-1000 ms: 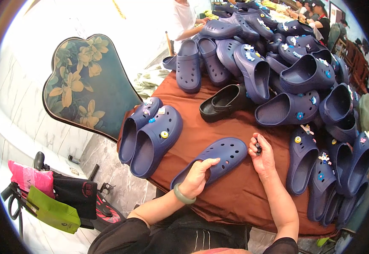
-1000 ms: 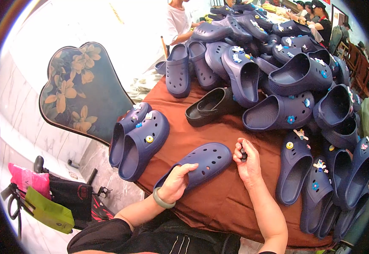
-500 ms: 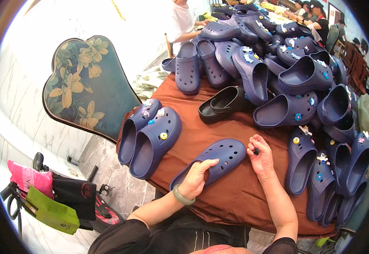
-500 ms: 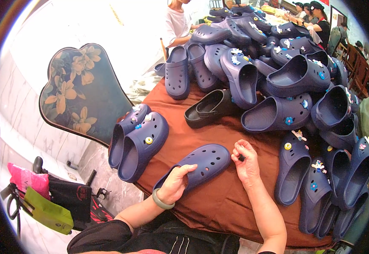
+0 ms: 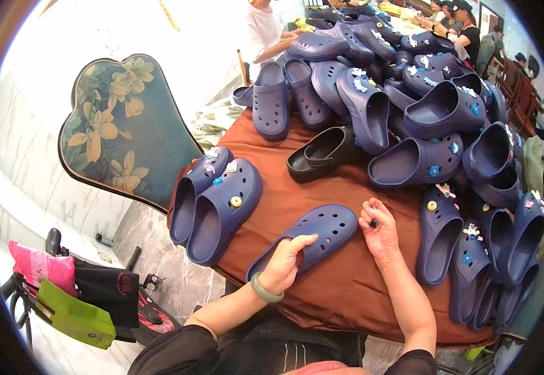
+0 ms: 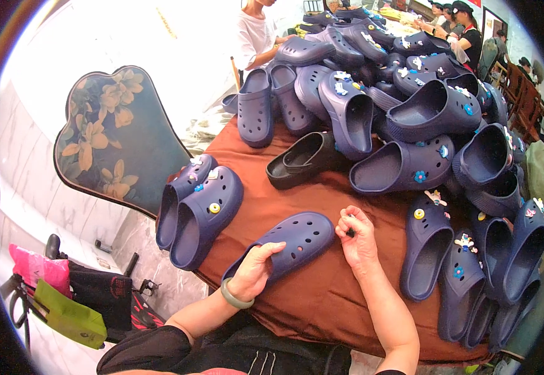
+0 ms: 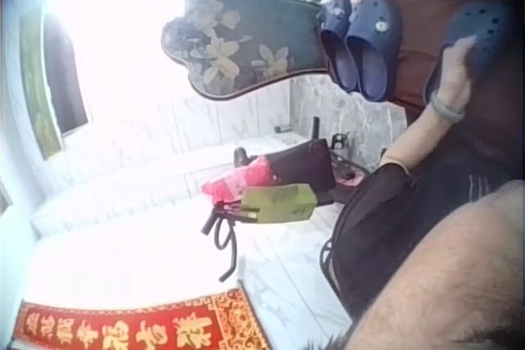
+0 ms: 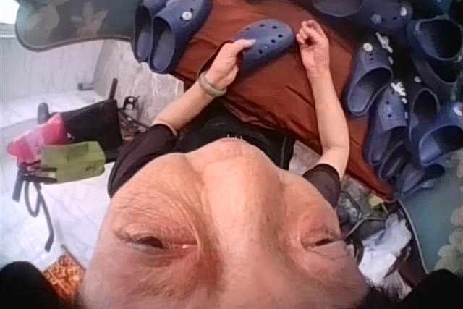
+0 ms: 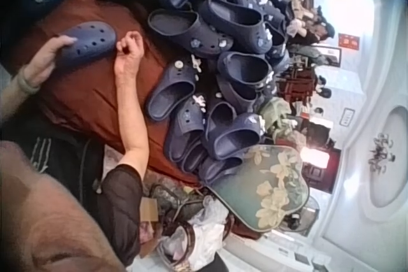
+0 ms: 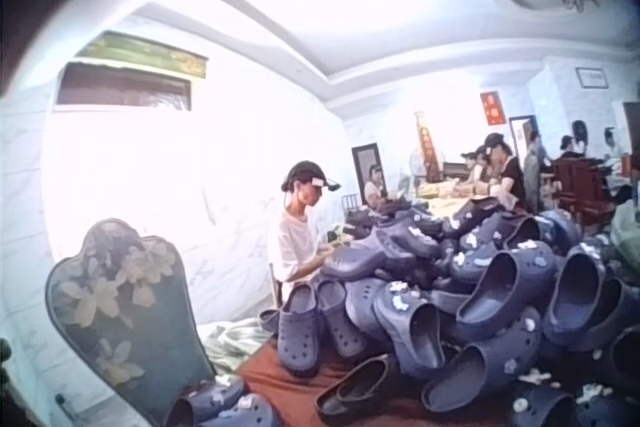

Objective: Attaching decorative charms to the holes of foam clogs.

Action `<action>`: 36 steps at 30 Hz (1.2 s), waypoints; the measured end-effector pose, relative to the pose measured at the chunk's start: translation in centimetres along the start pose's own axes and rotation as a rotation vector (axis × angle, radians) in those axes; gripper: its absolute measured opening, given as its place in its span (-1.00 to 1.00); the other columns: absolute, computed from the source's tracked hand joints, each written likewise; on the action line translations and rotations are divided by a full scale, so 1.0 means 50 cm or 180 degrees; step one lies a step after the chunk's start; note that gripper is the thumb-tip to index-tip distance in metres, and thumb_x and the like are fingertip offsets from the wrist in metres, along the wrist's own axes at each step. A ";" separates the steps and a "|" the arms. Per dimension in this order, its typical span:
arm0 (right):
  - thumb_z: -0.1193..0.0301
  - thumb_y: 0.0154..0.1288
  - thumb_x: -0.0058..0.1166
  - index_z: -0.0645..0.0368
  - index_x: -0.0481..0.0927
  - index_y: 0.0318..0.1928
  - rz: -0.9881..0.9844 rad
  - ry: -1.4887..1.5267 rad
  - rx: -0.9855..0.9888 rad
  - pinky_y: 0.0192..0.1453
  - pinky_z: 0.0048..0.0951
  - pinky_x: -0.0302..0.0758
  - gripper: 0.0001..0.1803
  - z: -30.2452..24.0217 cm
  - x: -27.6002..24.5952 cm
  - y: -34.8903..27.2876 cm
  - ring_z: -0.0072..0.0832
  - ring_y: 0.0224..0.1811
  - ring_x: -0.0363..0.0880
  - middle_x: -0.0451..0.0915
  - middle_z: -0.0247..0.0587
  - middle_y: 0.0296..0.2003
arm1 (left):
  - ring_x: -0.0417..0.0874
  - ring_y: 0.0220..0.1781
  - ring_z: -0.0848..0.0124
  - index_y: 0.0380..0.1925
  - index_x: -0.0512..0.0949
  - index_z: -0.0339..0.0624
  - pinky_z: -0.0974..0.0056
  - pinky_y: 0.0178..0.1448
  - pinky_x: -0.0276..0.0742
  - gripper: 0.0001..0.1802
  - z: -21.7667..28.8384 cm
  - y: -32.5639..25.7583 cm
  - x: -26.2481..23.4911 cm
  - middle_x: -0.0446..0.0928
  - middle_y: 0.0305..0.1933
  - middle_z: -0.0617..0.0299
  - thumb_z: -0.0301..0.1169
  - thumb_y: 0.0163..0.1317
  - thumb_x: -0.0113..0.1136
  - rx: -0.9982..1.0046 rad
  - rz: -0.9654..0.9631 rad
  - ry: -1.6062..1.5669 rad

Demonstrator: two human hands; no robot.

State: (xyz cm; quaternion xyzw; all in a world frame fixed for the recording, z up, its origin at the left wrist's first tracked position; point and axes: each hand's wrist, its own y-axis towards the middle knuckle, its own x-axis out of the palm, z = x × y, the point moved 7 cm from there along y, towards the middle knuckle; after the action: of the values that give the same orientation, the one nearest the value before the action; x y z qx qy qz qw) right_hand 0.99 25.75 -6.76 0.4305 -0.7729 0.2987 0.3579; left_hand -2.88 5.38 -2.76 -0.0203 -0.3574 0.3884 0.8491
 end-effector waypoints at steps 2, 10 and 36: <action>0.64 0.09 0.12 0.16 0.51 -0.21 0.0007 0.0020 0.0009 -0.37 -0.56 0.29 -0.77 0.000 0.003 0.000 -0.63 -0.46 0.31 0.49 -0.35 -0.32 | 0.60 -0.01 0.40 -0.01 0.52 -0.34 0.25 0.18 0.44 -0.68 -0.004 0.003 -0.003 0.61 -0.05 0.17 -0.40 0.28 0.09 0.0019 -0.0027 -0.0024; 0.64 0.08 0.12 0.16 0.51 -0.23 -0.0105 0.0075 0.0042 -0.38 -0.55 0.28 -0.78 0.000 0.002 0.001 -0.61 -0.47 0.29 0.48 -0.34 -0.34 | 0.61 -0.02 0.40 -0.01 0.52 -0.34 0.26 0.19 0.44 -0.68 -0.006 0.003 -0.005 0.61 -0.04 0.17 -0.41 0.29 0.09 0.0020 -0.0038 -0.0059; 0.63 0.06 0.00 0.11 0.39 -0.37 -0.0282 -0.0285 0.0093 -0.49 -0.62 0.15 -0.84 -0.005 0.025 -0.008 -0.67 -0.55 0.17 0.26 -0.44 -0.49 | 0.61 -0.03 0.39 -0.03 0.53 -0.34 0.26 0.17 0.45 -0.69 0.001 -0.001 0.001 0.62 -0.05 0.16 -0.41 0.28 0.10 0.0111 -0.0019 -0.0011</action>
State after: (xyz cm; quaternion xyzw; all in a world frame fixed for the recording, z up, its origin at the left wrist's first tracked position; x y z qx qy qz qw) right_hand 0.94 25.20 -5.57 0.4824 -0.7639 0.2744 0.3295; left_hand -2.83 5.37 -2.66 -0.0037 -0.3521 0.3920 0.8499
